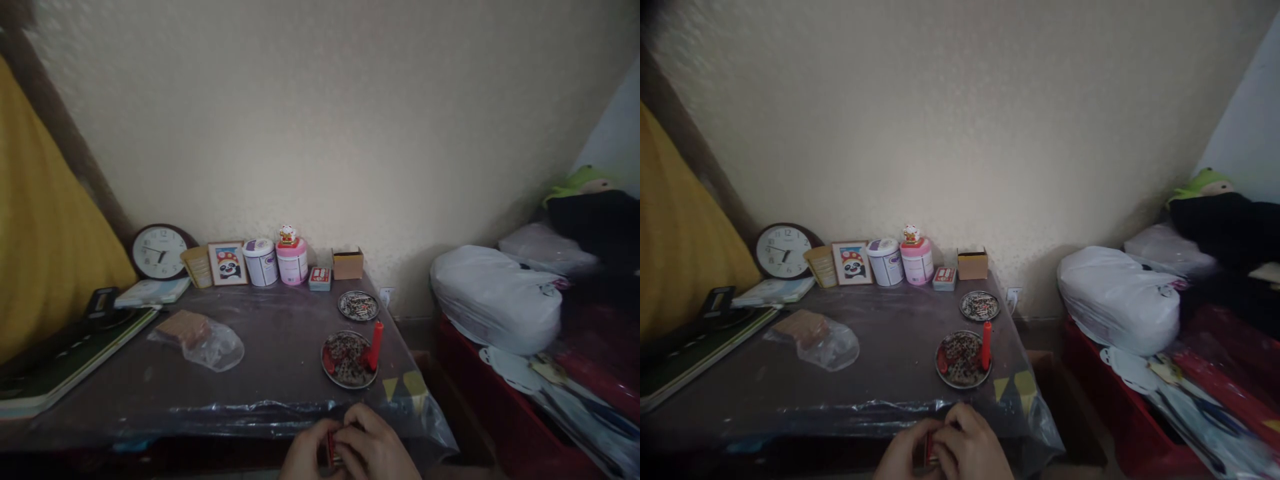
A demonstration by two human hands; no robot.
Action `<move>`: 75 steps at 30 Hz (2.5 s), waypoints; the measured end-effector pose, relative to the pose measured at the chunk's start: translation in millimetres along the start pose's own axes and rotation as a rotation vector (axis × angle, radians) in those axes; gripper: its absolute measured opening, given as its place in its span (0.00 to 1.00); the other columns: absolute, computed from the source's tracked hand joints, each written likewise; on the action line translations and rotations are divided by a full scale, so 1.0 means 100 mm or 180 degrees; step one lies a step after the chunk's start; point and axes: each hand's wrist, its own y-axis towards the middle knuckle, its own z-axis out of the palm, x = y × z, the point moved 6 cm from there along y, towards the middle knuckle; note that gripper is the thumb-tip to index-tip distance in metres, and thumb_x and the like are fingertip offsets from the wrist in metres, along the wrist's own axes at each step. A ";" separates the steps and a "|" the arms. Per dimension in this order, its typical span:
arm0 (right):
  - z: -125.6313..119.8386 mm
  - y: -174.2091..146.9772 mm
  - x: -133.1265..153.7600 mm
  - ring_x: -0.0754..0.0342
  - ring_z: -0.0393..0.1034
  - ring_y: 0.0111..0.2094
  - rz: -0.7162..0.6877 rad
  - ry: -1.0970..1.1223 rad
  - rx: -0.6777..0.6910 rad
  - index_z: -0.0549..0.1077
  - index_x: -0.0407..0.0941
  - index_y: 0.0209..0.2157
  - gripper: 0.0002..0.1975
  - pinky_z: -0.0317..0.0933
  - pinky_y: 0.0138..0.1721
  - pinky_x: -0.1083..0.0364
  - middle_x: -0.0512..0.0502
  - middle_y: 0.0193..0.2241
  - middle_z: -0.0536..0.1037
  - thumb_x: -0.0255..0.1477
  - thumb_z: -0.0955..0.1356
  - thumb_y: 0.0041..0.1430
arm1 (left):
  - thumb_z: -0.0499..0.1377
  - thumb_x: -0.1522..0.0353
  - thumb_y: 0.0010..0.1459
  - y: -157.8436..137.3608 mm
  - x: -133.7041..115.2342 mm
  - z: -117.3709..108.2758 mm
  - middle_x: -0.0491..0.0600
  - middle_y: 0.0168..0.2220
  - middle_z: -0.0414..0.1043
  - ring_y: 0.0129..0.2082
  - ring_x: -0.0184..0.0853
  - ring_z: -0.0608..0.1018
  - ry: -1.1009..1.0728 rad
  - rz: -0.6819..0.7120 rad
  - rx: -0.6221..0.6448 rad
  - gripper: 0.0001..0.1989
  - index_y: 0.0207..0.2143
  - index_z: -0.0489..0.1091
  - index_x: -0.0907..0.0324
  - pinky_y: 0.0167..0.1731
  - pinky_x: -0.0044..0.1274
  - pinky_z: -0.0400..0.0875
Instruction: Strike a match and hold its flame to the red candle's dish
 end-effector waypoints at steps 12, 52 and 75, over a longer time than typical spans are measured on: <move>-0.01 0.00 -0.01 0.56 0.70 0.35 -0.0008 0.0304 -0.0055 0.75 0.45 0.33 0.11 0.65 0.37 0.60 0.47 0.34 0.72 0.16 0.67 0.52 | 0.54 0.77 0.38 0.00 -0.04 -0.02 0.47 0.27 0.70 0.28 0.34 0.69 -0.0006 0.0018 -0.0023 0.16 0.33 0.71 0.64 0.29 0.23 0.61; -0.02 -0.02 -0.02 0.56 0.70 0.36 0.0008 0.0360 -0.0066 0.73 0.44 0.30 0.12 0.64 0.39 0.60 0.48 0.34 0.73 0.14 0.66 0.47 | 0.54 0.79 0.36 -0.03 -0.09 -0.01 0.44 0.26 0.67 0.26 0.32 0.68 0.0074 -0.0015 -0.0016 0.17 0.32 0.71 0.63 0.27 0.22 0.60; -0.06 0.00 0.08 0.57 0.71 0.35 -0.0233 0.0521 -0.0301 0.74 0.46 0.31 0.11 0.65 0.37 0.61 0.48 0.34 0.75 0.17 0.65 0.50 | 0.55 0.76 0.39 -0.05 -0.15 -0.01 0.47 0.27 0.70 0.29 0.35 0.70 0.0139 0.0008 0.0015 0.12 0.30 0.69 0.63 0.28 0.24 0.60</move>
